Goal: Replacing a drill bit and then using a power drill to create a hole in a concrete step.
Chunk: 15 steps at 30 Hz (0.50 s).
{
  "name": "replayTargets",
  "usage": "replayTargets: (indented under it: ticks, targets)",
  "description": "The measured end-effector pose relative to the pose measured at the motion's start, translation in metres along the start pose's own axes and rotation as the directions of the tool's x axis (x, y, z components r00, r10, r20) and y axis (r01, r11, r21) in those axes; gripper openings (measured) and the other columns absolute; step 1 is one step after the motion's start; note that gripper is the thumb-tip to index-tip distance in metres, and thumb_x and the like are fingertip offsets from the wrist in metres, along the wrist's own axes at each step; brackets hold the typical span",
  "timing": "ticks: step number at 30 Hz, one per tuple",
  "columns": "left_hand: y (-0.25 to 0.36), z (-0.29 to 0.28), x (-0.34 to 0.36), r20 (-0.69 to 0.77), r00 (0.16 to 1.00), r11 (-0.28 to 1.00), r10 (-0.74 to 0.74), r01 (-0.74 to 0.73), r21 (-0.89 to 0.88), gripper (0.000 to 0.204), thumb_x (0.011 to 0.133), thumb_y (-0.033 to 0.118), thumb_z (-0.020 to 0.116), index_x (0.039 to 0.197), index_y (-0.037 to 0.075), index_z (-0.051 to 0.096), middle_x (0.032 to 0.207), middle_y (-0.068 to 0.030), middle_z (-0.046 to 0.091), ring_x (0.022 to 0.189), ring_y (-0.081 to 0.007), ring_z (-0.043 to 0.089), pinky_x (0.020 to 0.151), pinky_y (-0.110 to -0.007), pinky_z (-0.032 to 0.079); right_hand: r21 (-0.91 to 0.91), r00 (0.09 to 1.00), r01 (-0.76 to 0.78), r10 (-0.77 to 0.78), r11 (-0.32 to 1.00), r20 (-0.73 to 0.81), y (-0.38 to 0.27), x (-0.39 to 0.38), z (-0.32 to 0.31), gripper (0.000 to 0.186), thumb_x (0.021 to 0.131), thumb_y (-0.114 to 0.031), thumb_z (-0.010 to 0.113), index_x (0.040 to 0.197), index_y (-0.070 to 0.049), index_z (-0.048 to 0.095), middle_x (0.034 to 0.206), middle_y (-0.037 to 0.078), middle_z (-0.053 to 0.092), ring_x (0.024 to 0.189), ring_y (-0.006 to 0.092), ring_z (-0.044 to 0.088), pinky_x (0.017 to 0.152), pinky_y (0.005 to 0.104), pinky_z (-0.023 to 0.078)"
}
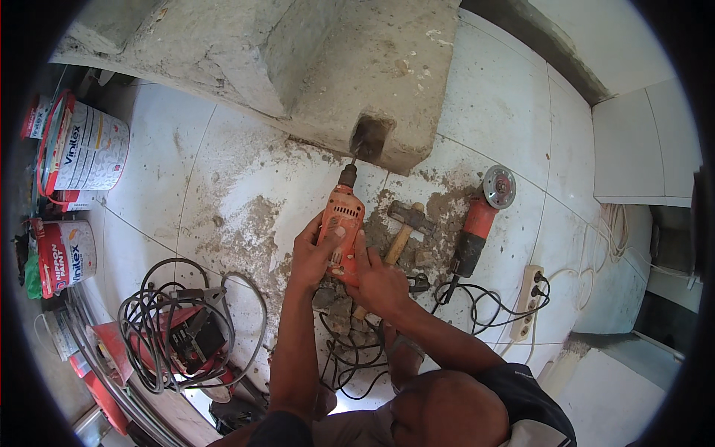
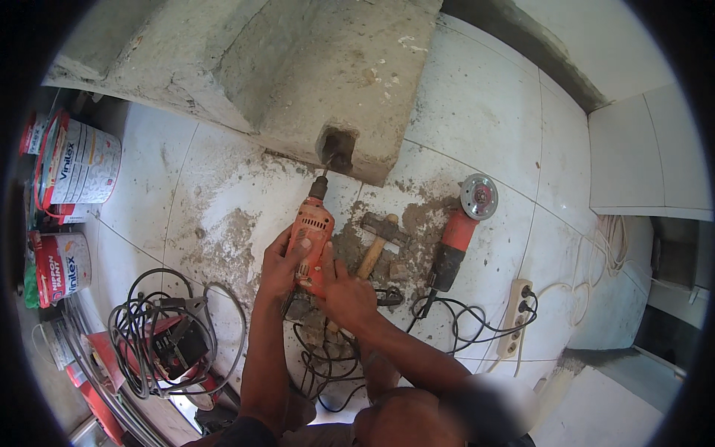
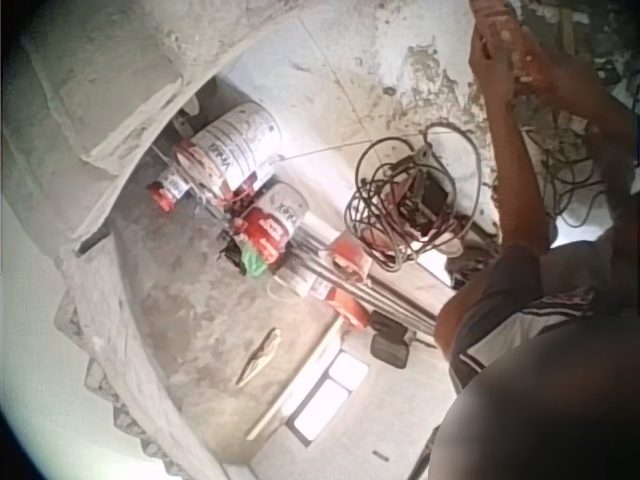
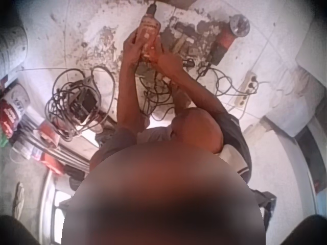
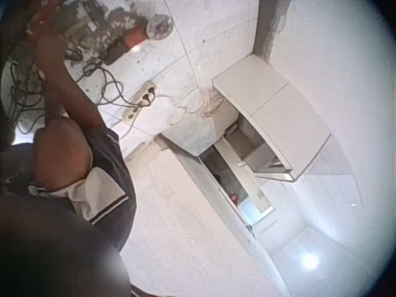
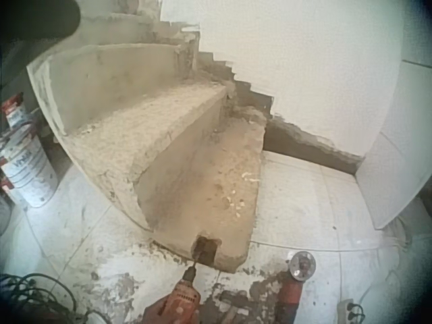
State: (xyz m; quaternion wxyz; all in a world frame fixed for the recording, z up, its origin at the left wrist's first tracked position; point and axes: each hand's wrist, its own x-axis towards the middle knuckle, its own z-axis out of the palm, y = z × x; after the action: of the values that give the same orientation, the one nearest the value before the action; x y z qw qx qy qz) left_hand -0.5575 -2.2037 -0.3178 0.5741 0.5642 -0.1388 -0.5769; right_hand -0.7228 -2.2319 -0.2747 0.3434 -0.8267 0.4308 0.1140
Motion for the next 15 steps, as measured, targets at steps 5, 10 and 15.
replayTargets:
  ticks: [5,10,15]
  targets:
    - [-0.006,0.018,-0.003,-0.063,0.996,0.995,0.065,-0.060,0.075,0.055,0.096,0.011,0.070,0.145,-0.005,0.051,0.125,-0.0116,0.068,0.106,-0.0153,0.066,0.092,-0.030,0.054,0.008,1.000,0.015,-0.015,1.000,0.000,0.017,-0.001,-0.009,0.114,0.080,-0.038,0.079,0.162,-0.002,0.009,0.132,0.021,0.057,0.093,0.0423,0.071,0.079,0.0504,0.060]
    - [-0.013,0.031,-0.007,-0.106,0.988,0.993,0.111,-0.106,0.049,0.053,0.096,0.011,0.069,0.144,-0.006,0.051,0.124,-0.0116,0.068,0.106,-0.0149,0.066,0.091,-0.030,0.055,-0.046,0.997,0.068,-0.066,0.997,0.043,0.029,-0.003,-0.027,0.112,0.079,-0.034,0.079,0.161,-0.001,0.010,0.133,0.024,0.058,0.100,0.0413,0.070,0.086,0.0508,0.059]
    - [-0.003,0.040,-0.007,-0.142,0.985,0.994,0.102,-0.096,0.044,0.053,0.096,0.011,0.069,0.143,-0.006,0.052,0.124,-0.0118,0.068,0.105,-0.0147,0.066,0.091,-0.029,0.055,-0.041,0.997,0.045,-0.043,0.998,0.067,0.032,0.002,-0.029,0.115,0.077,-0.038,0.080,0.161,-0.002,0.010,0.136,0.022,0.058,0.100,0.0422,0.070,0.088,0.0516,0.058]
